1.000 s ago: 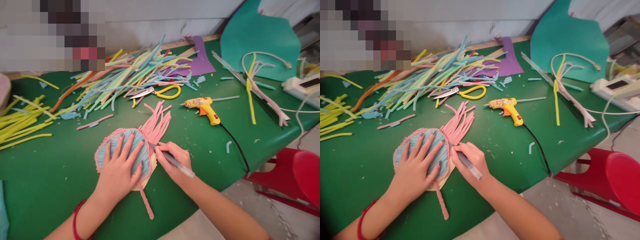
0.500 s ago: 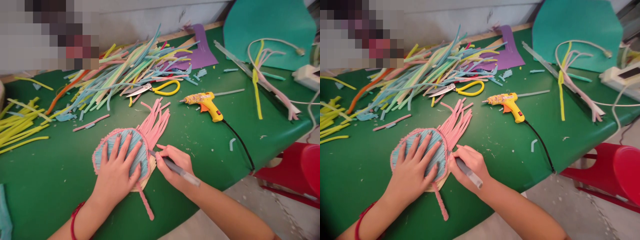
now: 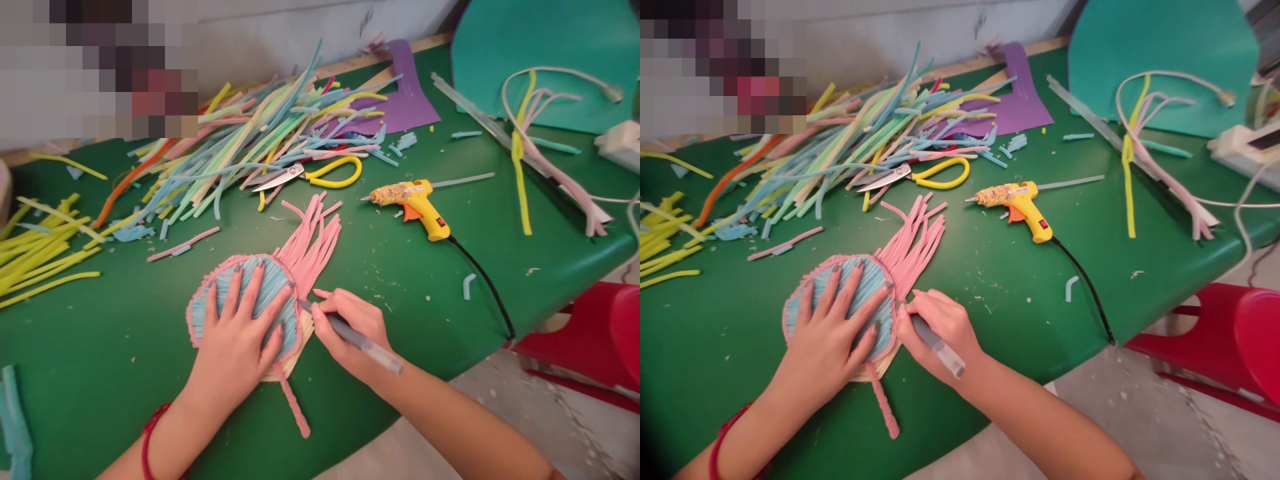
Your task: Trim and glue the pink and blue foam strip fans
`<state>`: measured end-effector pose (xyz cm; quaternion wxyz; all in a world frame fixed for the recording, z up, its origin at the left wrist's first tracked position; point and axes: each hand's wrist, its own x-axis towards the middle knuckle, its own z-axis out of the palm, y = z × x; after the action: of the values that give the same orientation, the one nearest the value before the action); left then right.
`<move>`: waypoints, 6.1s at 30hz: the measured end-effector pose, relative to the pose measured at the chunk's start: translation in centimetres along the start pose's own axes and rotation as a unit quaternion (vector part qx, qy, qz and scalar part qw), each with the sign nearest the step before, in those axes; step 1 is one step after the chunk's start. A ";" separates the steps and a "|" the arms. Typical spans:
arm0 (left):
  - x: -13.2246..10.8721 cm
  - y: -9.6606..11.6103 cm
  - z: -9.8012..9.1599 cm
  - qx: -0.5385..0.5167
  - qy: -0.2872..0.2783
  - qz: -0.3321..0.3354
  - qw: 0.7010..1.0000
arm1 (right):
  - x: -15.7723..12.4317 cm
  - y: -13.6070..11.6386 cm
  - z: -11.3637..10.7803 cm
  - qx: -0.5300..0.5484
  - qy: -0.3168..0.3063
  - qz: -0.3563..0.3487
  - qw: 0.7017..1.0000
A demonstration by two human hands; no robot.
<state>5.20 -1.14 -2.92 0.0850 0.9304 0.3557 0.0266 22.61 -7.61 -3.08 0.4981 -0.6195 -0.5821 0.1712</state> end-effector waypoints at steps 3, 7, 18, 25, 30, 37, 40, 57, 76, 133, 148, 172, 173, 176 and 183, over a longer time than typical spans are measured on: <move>0.0 0.1 -0.1 0.001 -0.003 0.000 1.000 | -0.1 0.2 0.1 -0.020 0.005 0.003 1.000; 0.0 0.1 -0.1 0.000 -0.001 -0.002 1.000 | -0.1 0.3 0.1 -0.021 0.001 0.006 1.000; -0.1 -0.1 0.3 0.009 0.009 0.008 1.000 | 0.2 0.2 0.0 0.003 -0.014 0.074 0.997; -0.1 0.1 0.1 0.005 0.006 0.002 1.000 | 0.2 0.2 0.3 -0.014 -0.017 0.018 1.000; 0.0 0.1 0.0 -0.002 0.008 -0.003 1.000 | -0.1 -0.1 0.3 -0.009 -0.029 -0.028 0.999; -0.1 0.1 0.1 0.005 0.003 0.001 1.000 | -0.2 -0.3 0.2 -0.008 -0.015 -0.029 0.999; -0.1 0.2 0.0 0.002 0.000 0.000 1.000 | -0.3 -0.2 0.1 -0.016 -0.025 -0.033 0.999; 0.0 0.2 0.0 -0.007 0.007 -0.010 1.000 | -0.5 -0.4 -0.2 0.026 -0.047 -0.054 0.997; -0.4 -0.3 0.3 -0.031 0.025 0.019 0.999 | -2.5 -1.8 -1.5 -0.017 -0.019 0.092 0.995; -0.2 -0.1 0.1 -0.068 0.011 0.002 0.998 | -3.7 -1.6 -0.1 0.062 -0.019 0.012 0.998; -0.3 -0.2 0.1 -0.070 -0.002 0.002 0.998 | -4.1 -1.2 -0.6 0.064 0.002 0.083 0.995; -0.1 -0.2 0.0 -0.077 -0.018 -0.010 0.997 | -4.6 -1.2 0.1 0.064 -0.100 0.040 0.992; -0.2 -0.2 0.0 -0.077 -0.018 -0.011 0.997 | -4.6 -1.1 0.1 0.061 -0.082 0.042 0.994; -0.2 -0.2 0.0 -0.078 -0.015 -0.010 0.997 | -4.6 -1.0 0.1 0.067 -0.038 0.035 0.996; -0.2 -0.3 0.0 -0.077 -0.019 -0.007 0.997 | -4.2 -1.4 0.1 0.072 -0.107 -0.008 0.992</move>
<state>4.86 -1.07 -2.94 0.1636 0.9187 0.3576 0.0358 20.69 -11.59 -3.57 0.4776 -0.5556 -0.6231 0.2737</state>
